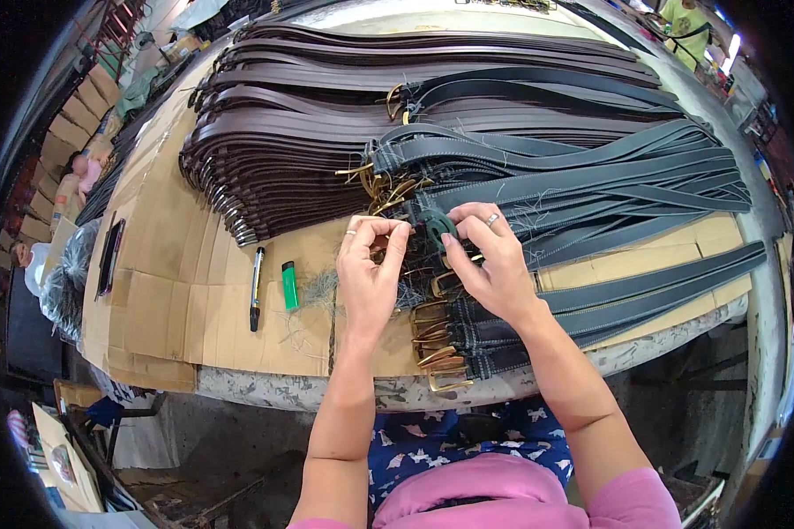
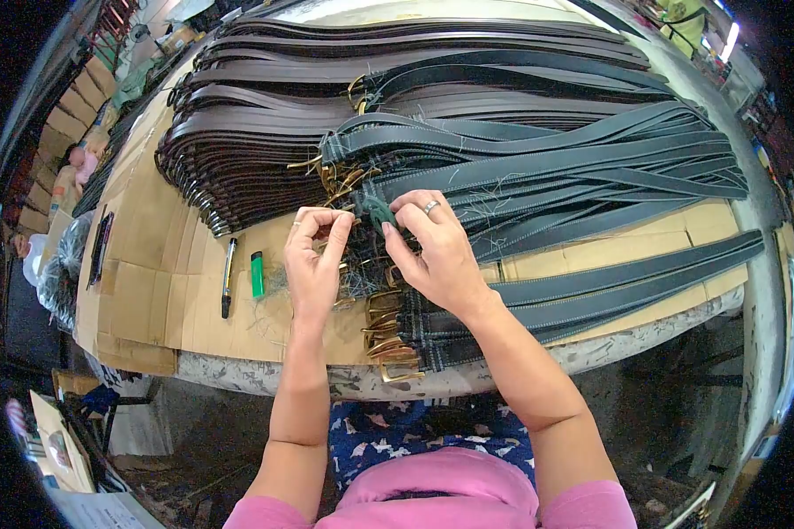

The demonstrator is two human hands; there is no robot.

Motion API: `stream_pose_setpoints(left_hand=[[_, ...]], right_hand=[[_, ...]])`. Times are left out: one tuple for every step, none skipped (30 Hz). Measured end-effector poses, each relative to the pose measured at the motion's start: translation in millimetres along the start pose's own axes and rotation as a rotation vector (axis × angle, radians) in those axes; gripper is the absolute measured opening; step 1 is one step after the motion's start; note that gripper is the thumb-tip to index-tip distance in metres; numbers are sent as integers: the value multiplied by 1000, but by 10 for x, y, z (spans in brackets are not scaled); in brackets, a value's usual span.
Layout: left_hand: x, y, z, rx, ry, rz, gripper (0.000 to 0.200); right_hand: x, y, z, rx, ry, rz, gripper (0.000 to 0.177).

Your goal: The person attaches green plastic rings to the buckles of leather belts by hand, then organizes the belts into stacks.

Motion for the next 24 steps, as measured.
stream_pose_setpoints(left_hand=[[2,0,2,1,1,0,14],[3,-2,4,2,2,1,14],[5,-3,3,4,2,1,15],[7,-5,2,6,1,1,15],[7,-6,0,8,-1,1,15],[10,-5,1,-2,-2,-1,16],[15,-2,2,-13,-5,-3,16],[11,-3,-6,-21,-13,-5,16],[1,-6,-2,-9,-7,-6,16],[5,-10,8,4,-3,-5,16],[8,-12,19,17,0,-4,16],[6,-14,30,2,-4,1,16],[7,-16,32,20,-1,0,16],[8,-13,32,36,4,-1,16],[5,-11,47,51,11,-3,16],[-14,-7,105,106,29,6,16],[-41,5,141,133,32,1,16],[-58,20,177,161,40,-3,16],[-51,45,191,187,54,-8,16],[-50,105,157,183,25,-53,15],[-40,182,86,80,-15,-109,7],[-28,261,10,-14,-60,-178,3],[-14,326,-75,-109,-106,-245,4],[-12,315,-205,-207,-182,-231,7]], right_hand=[[2,-3,-2,-1,-5,3,14],[4,-6,-5,-2,-9,5,14],[4,-4,-3,-3,-8,4,14],[3,-1,-2,-3,-7,2,14],[2,1,0,-3,-5,0,15],[6,1,-1,-8,-5,-4,15],[15,-1,-3,-11,-4,-8,15],[12,4,-7,-12,1,-15,15],[1,7,-13,-19,-2,-10,15],[-1,12,-3,-23,-4,-7,15],[-3,16,4,-27,-6,-4,15],[8,8,-16,-36,-18,-4,15],[3,16,-7,-45,-19,-12,15],[3,14,-8,-51,-22,-7,15],[5,5,-17,-60,-26,-1,15],[-7,16,1,-48,8,-5,14],[-4,33,-31,-80,-31,-26,14],[1,51,-51,-114,-73,-46,13],[25,63,-68,-150,-119,-62,13],[32,118,-87,-156,-122,-117,13],[57,163,-155,-174,-193,-146,12],[73,218,-200,-154,-194,-166,12],[84,273,-233,-133,-195,-188,11],[122,327,-267,-133,-231,-222,11]])
Point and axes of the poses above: each hand's wrist, its own x-axis away from the middle knuckle, its own y-axis out of the back of the hand, z = x × y, the point moved 9 cm from there along -x, towards the middle knuckle, and after that the axes turned 14 degrees about y, right-handed, at the moved point
